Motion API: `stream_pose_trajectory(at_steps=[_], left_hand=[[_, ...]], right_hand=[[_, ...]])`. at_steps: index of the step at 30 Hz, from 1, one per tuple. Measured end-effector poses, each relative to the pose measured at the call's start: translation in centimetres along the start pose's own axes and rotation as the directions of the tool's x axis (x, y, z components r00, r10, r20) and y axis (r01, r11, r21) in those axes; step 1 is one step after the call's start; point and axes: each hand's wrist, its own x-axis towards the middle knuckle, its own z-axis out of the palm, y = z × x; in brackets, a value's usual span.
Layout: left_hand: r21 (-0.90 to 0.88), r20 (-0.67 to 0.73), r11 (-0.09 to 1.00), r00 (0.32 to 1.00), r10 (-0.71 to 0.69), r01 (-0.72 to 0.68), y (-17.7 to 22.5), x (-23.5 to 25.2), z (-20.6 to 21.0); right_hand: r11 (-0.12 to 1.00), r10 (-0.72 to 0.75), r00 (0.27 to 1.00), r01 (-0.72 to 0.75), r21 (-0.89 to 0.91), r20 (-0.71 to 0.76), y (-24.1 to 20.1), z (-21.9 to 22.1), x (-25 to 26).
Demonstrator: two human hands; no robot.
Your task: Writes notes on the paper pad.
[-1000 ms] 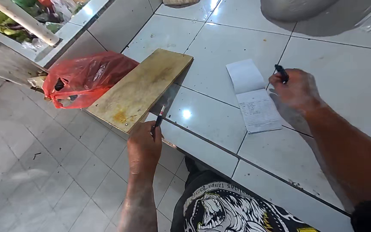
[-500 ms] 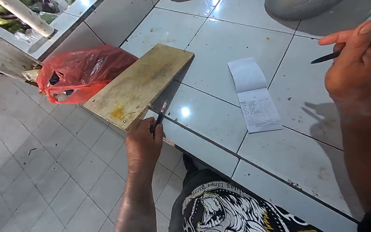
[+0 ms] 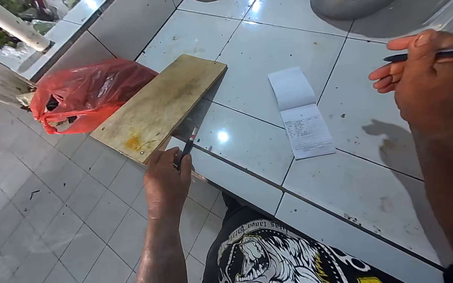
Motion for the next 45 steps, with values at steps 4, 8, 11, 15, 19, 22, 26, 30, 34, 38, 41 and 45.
stream_pose_trajectory(at_steps=[4, 8, 11, 15, 19, 22, 26, 30, 34, 38, 41, 45], left_hand=[[0.022, -0.075, 0.997, 0.994, 0.08, -0.078, 1.9, -0.8, -0.9], [-0.058, 0.017, 0.944, 0.946, 0.325, -0.324, 8.1, -1.6, -0.4], [-0.061, 0.301, 0.877, 0.829, 0.472, -0.477, 12.8, -1.4, 2.0], [-0.046, 0.556, 0.798, 0.648, 0.521, -0.601, 17.5, -1.0, 5.1], [-0.081, 0.692, 0.78, 0.528, 0.492, -0.621, 19.7, -0.8, 6.5], [-0.103, 0.746, 0.788, 0.477, 0.465, -0.607, 20.2, -0.6, 7.0], [-0.081, 0.647, 0.789, 0.57, 0.507, -0.609, 20.2, -0.6, 8.0], [-0.076, 0.666, 0.797, 0.565, 0.488, -0.599, 20.6, -0.1, 8.9], [-0.088, 0.727, 0.802, 0.513, 0.457, -0.591, 20.6, 0.0, 9.2], [-0.101, 0.741, 0.814, 0.503, 0.445, -0.572, 20.7, 0.2, 9.2], [-0.117, 0.73, 0.811, 0.504, 0.462, -0.574, 20.6, 0.2, 9.3], [-0.13, 0.69, 0.795, 0.522, 0.502, -0.592, 20.4, 0.0, 9.6]], right_hand=[[0.999, 0.023, 0.999, -0.021, -0.042, 0.036, 0.2, 0.0, -0.6], [0.981, 0.03, 0.979, 0.009, -0.193, 0.2, 1.4, 1.4, -1.9], [0.949, 0.037, 0.938, 0.075, -0.308, 0.343, 2.3, 3.3, -3.1], [0.913, 0.12, 0.903, 0.063, -0.404, 0.412, 2.8, 5.1, -4.0], [0.906, 0.134, 0.882, 0.075, -0.417, 0.451, 3.8, 6.2, -3.9], [0.915, 0.121, 0.881, 0.079, -0.395, 0.457, 4.4, 7.0, -3.2], [0.922, 0.109, 0.889, 0.076, -0.379, 0.444, 5.0, 8.2, -1.8], [0.916, 0.089, 0.89, 0.103, -0.387, 0.447, 5.3, 8.5, -1.1], [0.942, -0.151, 0.938, 0.232, -0.241, 0.313, 5.7, 8.4, -2.4], [0.984, -0.131, 0.962, 0.096, 0.151, 0.24, 3.9, 8.5, -4.6], [0.959, 0.023, 0.941, -0.117, 0.26, 0.338, 3.4, 8.3, -6.1], [0.894, 0.218, 0.914, -0.328, 0.305, 0.344, 3.6, 8.1, -6.2]])
